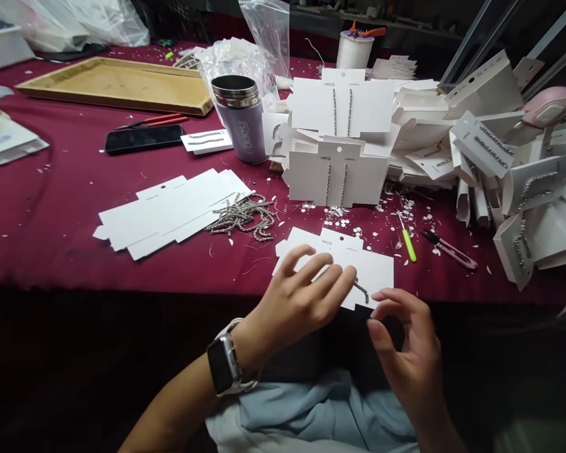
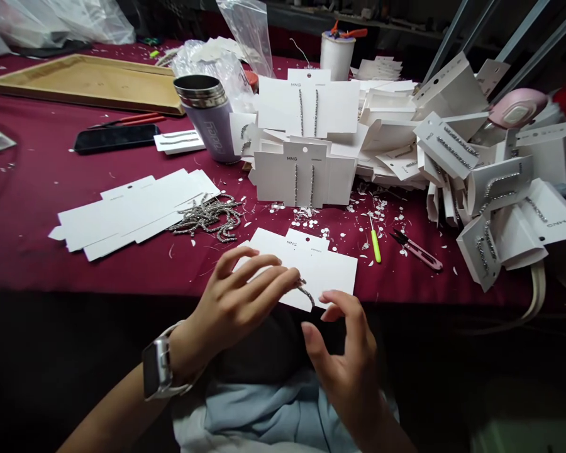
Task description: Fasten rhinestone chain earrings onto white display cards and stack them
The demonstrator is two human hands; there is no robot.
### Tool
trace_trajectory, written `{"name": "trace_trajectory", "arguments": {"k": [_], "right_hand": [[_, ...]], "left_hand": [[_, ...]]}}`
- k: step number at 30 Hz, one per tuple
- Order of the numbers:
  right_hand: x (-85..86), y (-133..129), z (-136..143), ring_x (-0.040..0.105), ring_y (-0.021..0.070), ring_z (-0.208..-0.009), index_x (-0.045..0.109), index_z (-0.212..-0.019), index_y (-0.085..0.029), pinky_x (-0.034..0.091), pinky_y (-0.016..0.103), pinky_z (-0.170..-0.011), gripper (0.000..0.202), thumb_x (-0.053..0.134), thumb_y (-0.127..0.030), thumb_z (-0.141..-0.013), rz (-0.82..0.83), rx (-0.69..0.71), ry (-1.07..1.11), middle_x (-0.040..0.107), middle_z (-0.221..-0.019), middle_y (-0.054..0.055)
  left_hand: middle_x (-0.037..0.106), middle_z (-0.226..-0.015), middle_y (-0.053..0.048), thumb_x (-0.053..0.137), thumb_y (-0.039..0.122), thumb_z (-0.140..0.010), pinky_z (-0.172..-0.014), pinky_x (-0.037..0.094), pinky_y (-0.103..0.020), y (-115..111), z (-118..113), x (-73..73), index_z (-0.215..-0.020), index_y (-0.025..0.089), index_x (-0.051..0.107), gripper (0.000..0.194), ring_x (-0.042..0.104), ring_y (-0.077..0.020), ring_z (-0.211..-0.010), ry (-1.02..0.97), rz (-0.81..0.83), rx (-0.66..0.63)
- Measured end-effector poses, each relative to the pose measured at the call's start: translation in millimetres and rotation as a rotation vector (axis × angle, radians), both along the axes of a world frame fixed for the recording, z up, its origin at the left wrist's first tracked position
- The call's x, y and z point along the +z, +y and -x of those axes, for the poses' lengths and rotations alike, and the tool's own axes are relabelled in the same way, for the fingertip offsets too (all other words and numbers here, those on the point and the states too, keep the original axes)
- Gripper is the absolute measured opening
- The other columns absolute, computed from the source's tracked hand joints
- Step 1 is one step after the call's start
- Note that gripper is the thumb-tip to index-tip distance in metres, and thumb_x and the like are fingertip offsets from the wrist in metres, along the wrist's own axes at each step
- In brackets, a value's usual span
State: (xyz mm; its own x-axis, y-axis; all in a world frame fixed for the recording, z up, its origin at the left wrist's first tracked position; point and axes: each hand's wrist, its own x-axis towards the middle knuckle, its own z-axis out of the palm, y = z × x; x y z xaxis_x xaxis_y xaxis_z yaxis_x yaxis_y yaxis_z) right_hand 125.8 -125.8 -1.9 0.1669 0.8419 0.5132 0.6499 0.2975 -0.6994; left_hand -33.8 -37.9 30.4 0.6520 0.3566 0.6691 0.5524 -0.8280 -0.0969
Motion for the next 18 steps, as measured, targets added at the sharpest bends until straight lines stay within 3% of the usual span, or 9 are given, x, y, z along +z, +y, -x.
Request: {"name": "trace_trajectory", "arguments": {"k": [5, 8, 11, 14, 18], "right_hand": [[12.1, 20, 7, 0.061, 0.0088, -0.065, 0.056, -0.089, -0.020, 0.049, 0.017, -0.059, 0.008, 0.054, -0.017, -0.082, 0.019, -0.037, -0.121, 0.064, -0.074, -0.002], [16.1, 29, -3, 0.063, 0.0095, -0.062, 0.060, -0.086, -0.020, 0.048, 0.017, -0.056, 0.007, 0.054, -0.020, -0.082, 0.035, -0.019, -0.120, 0.066, -0.072, -0.002], [21.4, 47, -21, 0.063, 0.0119, -0.061, 0.064, -0.084, -0.021, 0.050, 0.022, -0.060, 0.012, 0.056, -0.030, -0.081, 0.061, -0.092, -0.108, 0.068, -0.070, -0.001], [22.7, 77, -44, 0.064, 0.0155, -0.068, 0.064, -0.086, -0.021, 0.049, 0.027, -0.064, 0.021, 0.053, -0.038, -0.082, 0.145, -0.169, -0.109, 0.067, -0.072, 0.001], [14.9, 116, -68, 0.059, 0.0211, -0.077, 0.066, -0.090, -0.020, 0.047, 0.035, -0.070, 0.026, 0.051, -0.040, -0.082, 0.244, -0.240, -0.312, 0.067, -0.080, 0.005]], "left_hand": [[0.065, -0.072, 0.003, 0.045, 0.014, -0.088, -0.082, 0.037, -0.032, 7, -3, 2.8, -0.089, 0.016, 0.057, 0.013, 0.058, -0.0121, -0.074, 0.042, 0.032, -0.115], [0.064, -0.071, 0.004, 0.046, 0.017, -0.089, -0.082, 0.036, -0.031, 27, -1, 7.8, -0.091, 0.017, 0.057, 0.011, 0.056, -0.0116, -0.073, 0.110, 0.050, -0.187], [0.065, -0.075, 0.003, 0.046, 0.024, -0.090, -0.076, 0.038, -0.030, 53, -3, 11.7, -0.089, 0.018, 0.058, 0.014, 0.057, -0.0123, -0.072, 0.122, 0.167, -0.257], [0.066, -0.077, 0.000, 0.048, 0.028, -0.089, -0.068, 0.041, -0.026, 78, -10, 12.0, -0.086, 0.017, 0.059, 0.016, 0.058, -0.0114, -0.069, 0.021, 0.486, -0.307], [0.063, -0.074, 0.000, 0.054, 0.031, -0.084, -0.060, 0.043, -0.019, 102, -18, 4.5, -0.088, 0.015, 0.058, 0.017, 0.058, -0.0081, -0.066, -0.240, 1.128, -0.356]]}}
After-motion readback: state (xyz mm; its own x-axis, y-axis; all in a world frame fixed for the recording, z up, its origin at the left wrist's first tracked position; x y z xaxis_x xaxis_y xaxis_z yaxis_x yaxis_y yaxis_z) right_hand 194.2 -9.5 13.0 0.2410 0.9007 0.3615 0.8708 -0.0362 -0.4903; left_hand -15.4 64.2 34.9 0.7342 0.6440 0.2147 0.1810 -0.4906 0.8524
